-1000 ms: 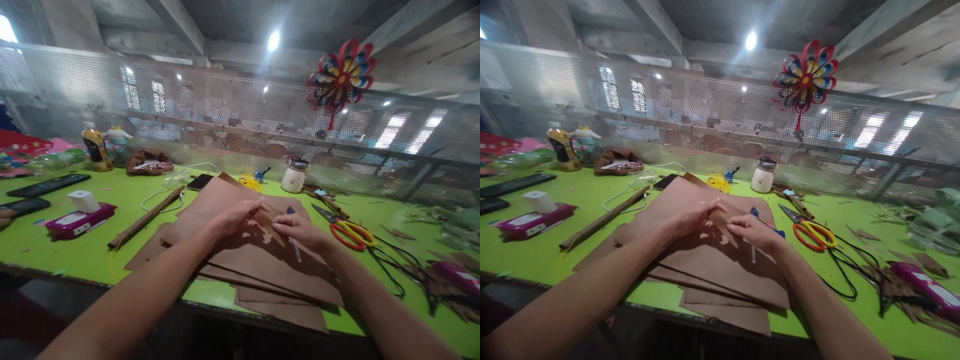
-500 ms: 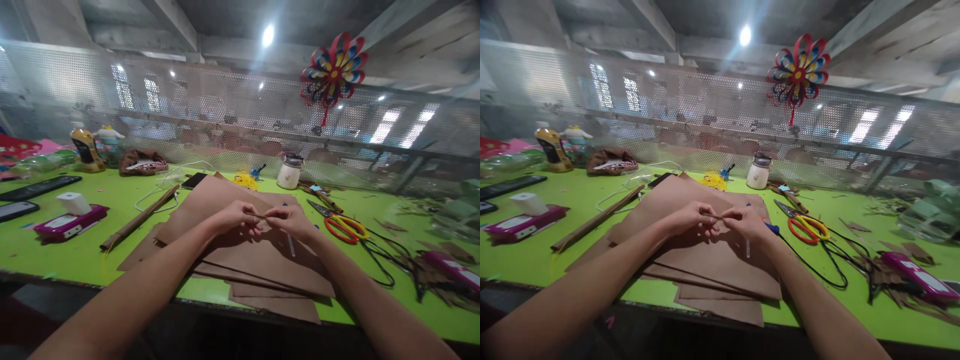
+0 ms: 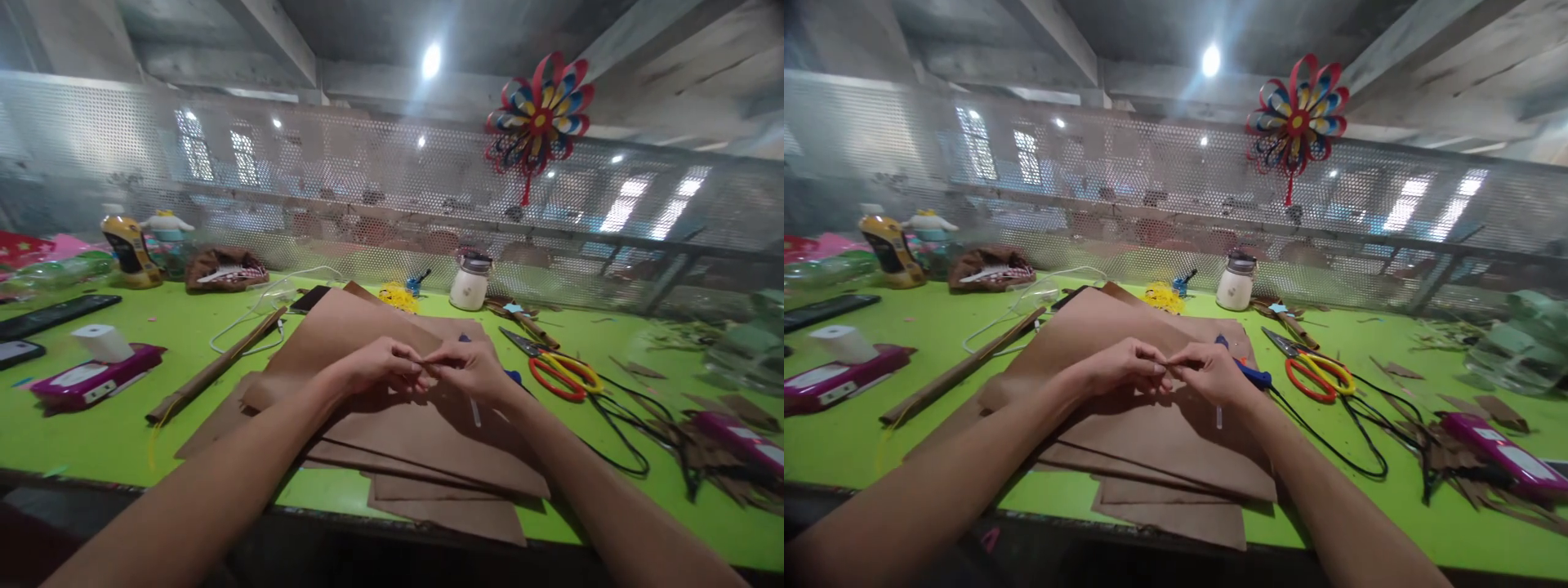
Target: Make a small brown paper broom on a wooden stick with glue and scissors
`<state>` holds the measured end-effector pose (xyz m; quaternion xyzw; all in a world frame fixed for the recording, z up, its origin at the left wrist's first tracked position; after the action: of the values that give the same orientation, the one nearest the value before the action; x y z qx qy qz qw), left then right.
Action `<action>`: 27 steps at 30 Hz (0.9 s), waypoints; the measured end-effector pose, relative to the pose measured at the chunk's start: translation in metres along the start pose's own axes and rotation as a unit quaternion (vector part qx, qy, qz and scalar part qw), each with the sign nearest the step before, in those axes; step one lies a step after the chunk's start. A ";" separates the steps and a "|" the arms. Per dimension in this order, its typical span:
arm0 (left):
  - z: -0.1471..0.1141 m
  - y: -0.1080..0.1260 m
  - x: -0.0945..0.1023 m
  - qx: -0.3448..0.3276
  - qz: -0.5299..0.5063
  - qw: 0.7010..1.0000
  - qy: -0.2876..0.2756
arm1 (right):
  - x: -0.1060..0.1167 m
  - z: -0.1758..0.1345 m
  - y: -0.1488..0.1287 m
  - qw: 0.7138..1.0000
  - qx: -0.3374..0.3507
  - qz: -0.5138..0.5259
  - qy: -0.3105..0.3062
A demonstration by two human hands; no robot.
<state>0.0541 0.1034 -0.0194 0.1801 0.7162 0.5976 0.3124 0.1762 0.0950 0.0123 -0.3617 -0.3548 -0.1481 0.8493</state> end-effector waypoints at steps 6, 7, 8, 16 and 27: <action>-0.004 0.001 -0.007 0.026 0.000 0.998 -0.049 | -0.006 -0.002 -0.001 1.000 0.014 -0.021 -0.012; -0.003 0.001 -0.007 0.026 0.001 0.998 -0.051 | -0.005 -0.002 -0.002 0.999 0.021 -0.029 -0.006; -0.003 0.001 -0.007 0.024 0.003 0.998 -0.053 | -0.005 -0.002 -0.003 0.999 0.028 -0.037 -0.001; -0.001 -0.002 -0.006 0.018 0.023 0.997 -0.065 | -0.008 -0.004 -0.004 0.999 0.032 -0.035 -0.011; 0.001 -0.001 -0.005 0.000 0.036 0.998 -0.050 | -0.007 -0.002 0.012 0.992 -0.087 0.061 -0.067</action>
<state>0.0587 0.1009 -0.0189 0.2353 0.6930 0.5986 0.3257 0.1785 0.1013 0.0003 -0.4640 -0.3743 -0.1017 0.7964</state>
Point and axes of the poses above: each hand's wrist, its own z-axis towards the middle knuckle, its own x-axis out of the back of the hand, y = z × x, the point moved 7 cm from there along z, towards the middle knuckle, and after that the axes turned 13 degrees about -z, right-handed, at the moved point
